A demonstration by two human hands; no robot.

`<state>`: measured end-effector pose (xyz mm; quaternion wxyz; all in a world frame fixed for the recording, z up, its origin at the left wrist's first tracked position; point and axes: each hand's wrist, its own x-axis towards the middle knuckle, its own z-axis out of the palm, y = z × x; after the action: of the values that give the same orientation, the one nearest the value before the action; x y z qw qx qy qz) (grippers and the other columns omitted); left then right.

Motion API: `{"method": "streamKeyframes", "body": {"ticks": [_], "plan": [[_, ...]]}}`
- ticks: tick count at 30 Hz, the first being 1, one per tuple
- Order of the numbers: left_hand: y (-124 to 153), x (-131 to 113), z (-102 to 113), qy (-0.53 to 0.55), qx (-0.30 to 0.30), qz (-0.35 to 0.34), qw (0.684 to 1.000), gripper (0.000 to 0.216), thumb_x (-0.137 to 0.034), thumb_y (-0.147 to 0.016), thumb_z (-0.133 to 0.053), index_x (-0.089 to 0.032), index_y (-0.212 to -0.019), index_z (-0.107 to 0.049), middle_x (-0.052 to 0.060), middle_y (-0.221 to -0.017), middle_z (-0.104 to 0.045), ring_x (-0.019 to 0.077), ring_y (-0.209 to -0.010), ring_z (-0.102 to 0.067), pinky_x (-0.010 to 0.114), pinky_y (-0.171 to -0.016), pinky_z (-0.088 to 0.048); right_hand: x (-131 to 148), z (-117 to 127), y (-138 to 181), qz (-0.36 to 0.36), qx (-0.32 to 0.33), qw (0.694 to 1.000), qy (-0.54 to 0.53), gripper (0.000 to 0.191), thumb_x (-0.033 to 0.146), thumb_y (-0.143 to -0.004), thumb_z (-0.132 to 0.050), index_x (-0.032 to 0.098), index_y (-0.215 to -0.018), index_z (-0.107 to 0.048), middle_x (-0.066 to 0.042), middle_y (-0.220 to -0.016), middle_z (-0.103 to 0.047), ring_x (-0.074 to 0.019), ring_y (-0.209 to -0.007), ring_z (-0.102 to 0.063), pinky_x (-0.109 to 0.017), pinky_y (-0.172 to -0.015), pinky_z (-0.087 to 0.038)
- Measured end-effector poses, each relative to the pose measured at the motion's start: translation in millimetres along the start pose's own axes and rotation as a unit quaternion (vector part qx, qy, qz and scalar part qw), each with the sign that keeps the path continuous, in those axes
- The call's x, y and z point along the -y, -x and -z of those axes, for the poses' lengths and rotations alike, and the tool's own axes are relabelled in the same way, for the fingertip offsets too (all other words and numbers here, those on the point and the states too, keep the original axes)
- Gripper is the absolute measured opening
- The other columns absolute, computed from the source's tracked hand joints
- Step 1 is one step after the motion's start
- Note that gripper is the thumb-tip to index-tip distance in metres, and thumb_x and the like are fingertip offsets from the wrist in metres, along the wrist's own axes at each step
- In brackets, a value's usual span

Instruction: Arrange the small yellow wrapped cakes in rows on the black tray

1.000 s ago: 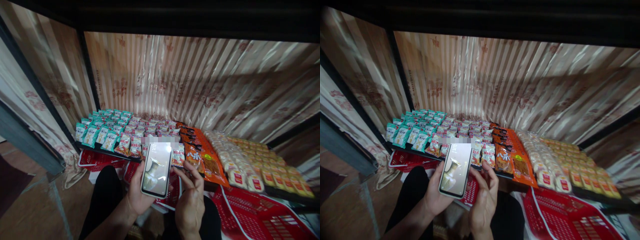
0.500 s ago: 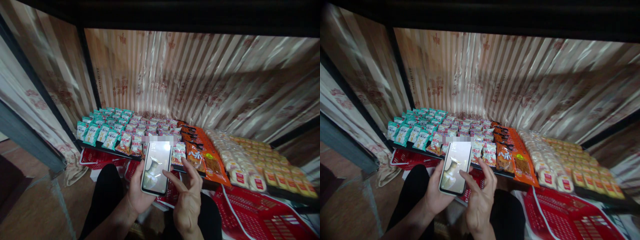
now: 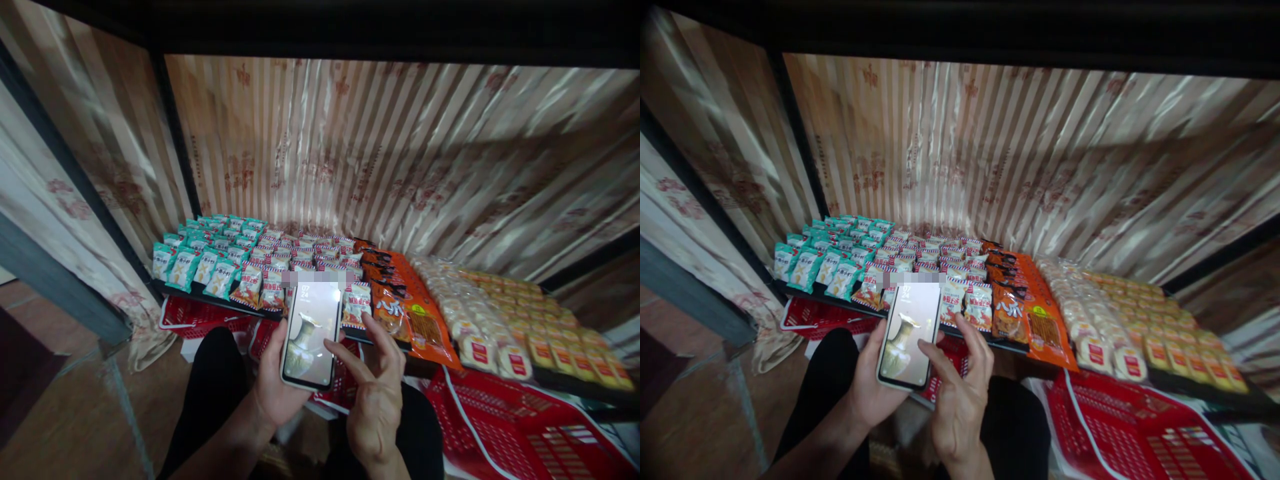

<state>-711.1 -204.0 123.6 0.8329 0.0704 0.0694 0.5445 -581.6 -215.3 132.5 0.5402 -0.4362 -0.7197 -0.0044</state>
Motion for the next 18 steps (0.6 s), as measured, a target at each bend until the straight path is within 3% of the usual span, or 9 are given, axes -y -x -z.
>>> {"method": "streamKeyframes", "body": {"ticks": [18], "plan": [[1.3,-0.1,-3.5,-0.008,-0.011,-0.009,1.000,0.046,-0.047,-0.089,-0.044,-0.014,-0.114,-0.066,0.012,-0.104,-0.070,0.0261,-0.105,-0.061,0.040,-0.100,-0.037,1.1,0.7,0.0,-0.001,0.011,1.000,0.014,0.061,0.048,-0.094,-0.018,0.024,-0.089,-0.074,-0.007,-0.137,-0.041,-0.0318,-0.123,-0.038,-0.060,-0.094,-0.038]]}}
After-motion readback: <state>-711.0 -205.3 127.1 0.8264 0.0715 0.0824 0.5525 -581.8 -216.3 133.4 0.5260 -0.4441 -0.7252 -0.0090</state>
